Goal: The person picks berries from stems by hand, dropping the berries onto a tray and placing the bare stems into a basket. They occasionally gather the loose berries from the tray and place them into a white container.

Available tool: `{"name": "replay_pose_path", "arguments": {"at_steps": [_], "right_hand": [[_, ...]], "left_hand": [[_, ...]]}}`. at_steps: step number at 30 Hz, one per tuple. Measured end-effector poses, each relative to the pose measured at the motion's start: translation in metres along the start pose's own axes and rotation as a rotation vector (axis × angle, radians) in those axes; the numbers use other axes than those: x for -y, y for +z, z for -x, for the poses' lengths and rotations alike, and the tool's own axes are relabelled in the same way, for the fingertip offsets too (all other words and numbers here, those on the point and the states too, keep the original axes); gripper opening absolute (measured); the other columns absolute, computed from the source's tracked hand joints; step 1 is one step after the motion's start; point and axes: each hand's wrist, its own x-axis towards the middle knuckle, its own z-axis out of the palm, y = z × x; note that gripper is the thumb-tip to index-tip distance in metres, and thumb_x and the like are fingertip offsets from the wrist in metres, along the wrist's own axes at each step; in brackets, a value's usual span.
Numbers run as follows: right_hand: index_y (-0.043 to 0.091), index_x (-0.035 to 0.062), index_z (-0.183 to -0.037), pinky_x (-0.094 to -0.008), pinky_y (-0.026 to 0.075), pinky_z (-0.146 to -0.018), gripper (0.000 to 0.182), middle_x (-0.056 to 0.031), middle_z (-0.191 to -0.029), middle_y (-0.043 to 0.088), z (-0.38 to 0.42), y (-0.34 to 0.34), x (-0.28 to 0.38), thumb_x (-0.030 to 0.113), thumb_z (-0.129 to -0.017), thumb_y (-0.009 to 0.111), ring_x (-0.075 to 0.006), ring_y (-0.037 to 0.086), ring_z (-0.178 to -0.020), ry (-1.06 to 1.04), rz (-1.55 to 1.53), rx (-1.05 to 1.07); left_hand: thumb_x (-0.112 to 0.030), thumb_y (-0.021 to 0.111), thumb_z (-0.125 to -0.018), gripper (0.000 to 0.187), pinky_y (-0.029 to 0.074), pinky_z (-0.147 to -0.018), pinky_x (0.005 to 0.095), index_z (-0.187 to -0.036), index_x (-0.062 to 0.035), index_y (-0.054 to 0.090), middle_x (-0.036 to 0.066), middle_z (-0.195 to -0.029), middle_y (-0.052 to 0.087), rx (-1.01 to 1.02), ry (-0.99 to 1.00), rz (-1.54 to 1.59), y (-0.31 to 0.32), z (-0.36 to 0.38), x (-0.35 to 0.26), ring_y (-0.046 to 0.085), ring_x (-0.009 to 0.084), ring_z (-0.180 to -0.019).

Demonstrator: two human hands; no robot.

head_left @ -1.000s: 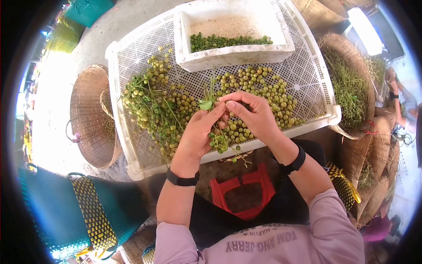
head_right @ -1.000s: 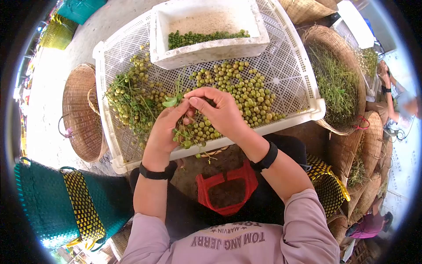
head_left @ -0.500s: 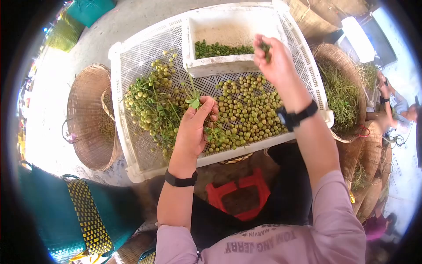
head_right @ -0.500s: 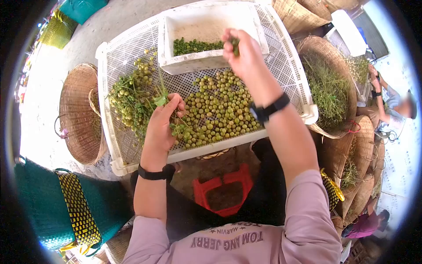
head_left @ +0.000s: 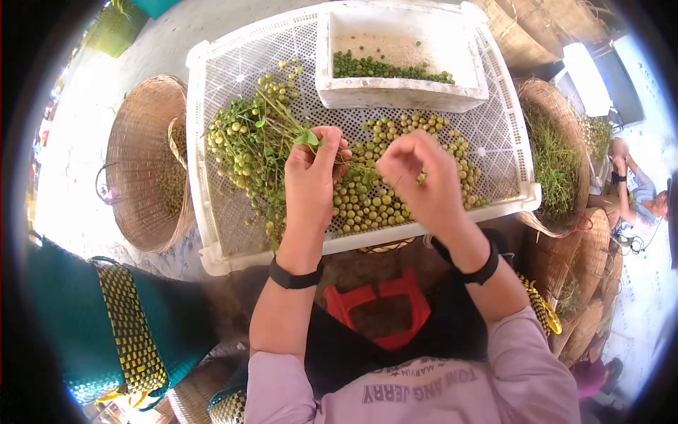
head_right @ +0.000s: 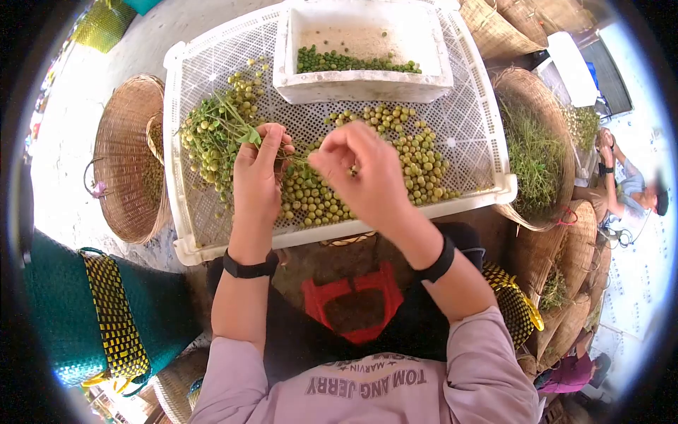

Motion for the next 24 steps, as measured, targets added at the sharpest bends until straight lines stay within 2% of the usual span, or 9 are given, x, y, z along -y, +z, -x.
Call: {"name": "replay_pose_path", "arguments": {"at_steps": [4, 8, 10, 12, 14, 16, 17, 20, 24], "right_hand": [[0.058, 0.0036, -0.090, -0.0299, 0.045, -0.054, 0.021, -0.0069, -0.079, 0.056, 0.017, 0.015, 0.004, 0.013, -0.079, 0.073, -0.0193, 0.055, -0.062, 0.048, 0.130, 0.006], [0.058, 0.0024, -0.091, -0.0254, 0.043, -0.053, 0.018, -0.0060, -0.079, 0.058, 0.019, 0.013, -0.013, 0.009, -0.081, 0.071, -0.0136, 0.053, -0.057, 0.140, -0.084, -0.002], [0.058, 0.0020, -0.092, -0.0239, 0.042, -0.053, 0.017, -0.0057, -0.078, 0.058, 0.018, 0.009, -0.018, 0.008, -0.082, 0.070, -0.0114, 0.051, -0.056, 0.189, -0.155, -0.012], [0.058, 0.0016, -0.092, -0.0226, 0.040, -0.052, 0.014, -0.0031, -0.075, 0.057, 0.016, 0.004, -0.023, 0.008, -0.085, 0.068, -0.0077, 0.048, -0.057, 0.273, -0.190, 0.006], [0.058, 0.0028, -0.095, -0.0221, 0.038, -0.052, 0.012, -0.0004, -0.074, 0.057, 0.015, 0.002, -0.029, 0.012, -0.090, 0.063, -0.0059, 0.048, -0.059, 0.318, -0.320, -0.015], [0.057, 0.0060, -0.102, -0.0201, 0.037, -0.052, 0.015, 0.0011, -0.074, 0.057, 0.011, -0.008, -0.029, 0.018, -0.094, 0.057, -0.0043, 0.048, -0.061, 0.581, -0.787, 0.109], [0.053, 0.0075, -0.109, -0.0179, 0.032, -0.052, 0.022, 0.0005, -0.075, 0.055, 0.012, -0.013, -0.031, 0.025, -0.097, 0.051, -0.0045, 0.041, -0.058, 0.611, -0.841, 0.174], [0.054, 0.0078, -0.108, -0.0182, 0.033, -0.049, 0.019, 0.0000, -0.079, 0.058, 0.013, -0.022, -0.045, 0.023, -0.097, 0.050, -0.0038, 0.044, -0.059, 0.633, -1.169, 0.172], [0.054, 0.0072, -0.106, -0.0180, 0.033, -0.048, 0.019, 0.0001, -0.080, 0.057, 0.015, -0.025, -0.042, 0.024, -0.096, 0.051, -0.0041, 0.045, -0.058, 0.689, -1.091, 0.171]], "left_hand": [[-0.024, 0.061, -0.092, 0.016, 0.042, -0.071, 0.0230, -0.099, -0.0101, 0.058, -0.003, -0.087, 0.058, 0.000, 0.018, 0.019, 0.004, 0.002, 0.004, 0.055, 0.0071, -0.080], [-0.027, 0.062, -0.092, 0.018, 0.042, -0.062, 0.0220, -0.096, -0.0091, 0.059, -0.003, -0.081, 0.060, 0.050, 0.055, -0.040, 0.004, -0.003, 0.017, 0.054, 0.0049, -0.073], [-0.026, 0.063, -0.091, 0.020, 0.040, -0.055, 0.0207, -0.096, -0.0071, 0.059, -0.002, -0.076, 0.060, 0.077, 0.131, -0.381, 0.005, -0.003, 0.019, 0.050, 0.0037, -0.064], [-0.028, 0.064, -0.090, 0.024, 0.037, -0.051, 0.0203, -0.095, -0.0047, 0.059, -0.002, -0.071, 0.059, 0.084, 0.165, -0.447, 0.007, -0.001, 0.022, 0.046, 0.0029, -0.057], [-0.029, 0.065, -0.089, 0.027, 0.036, -0.051, 0.0204, -0.091, -0.0031, 0.060, -0.002, -0.071, 0.058, 0.053, 0.089, -0.457, 0.011, 0.001, 0.018, 0.044, 0.0028, -0.057], [-0.030, 0.066, -0.089, 0.029, 0.035, -0.050, 0.0202, -0.089, -0.0023, 0.060, -0.002, -0.070, 0.057, 0.029, 0.058, -0.404, 0.008, -0.002, 0.020, 0.044, 0.0030, -0.057], [-0.031, 0.067, -0.088, 0.029, 0.035, -0.050, 0.0200, -0.089, -0.0026, 0.060, -0.002, -0.069, 0.057, 0.011, 0.062, -0.406, 0.003, -0.005, 0.020, 0.044, 0.0030, -0.056], [-0.030, 0.066, -0.089, 0.028, 0.034, -0.049, 0.0204, -0.088, -0.0028, 0.059, -0.002, -0.069, 0.057, -0.031, 0.103, -0.423, 0.006, -0.003, 0.008, 0.044, 0.0033, -0.055], [-0.020, 0.061, -0.091, 0.018, 0.034, -0.049, 0.0213, -0.092, -0.0023, 0.060, 0.000, -0.070, 0.058, -0.113, 0.257, -0.657, 0.008, -0.001, 0.002, 0.044, 0.0037, -0.054]]}}
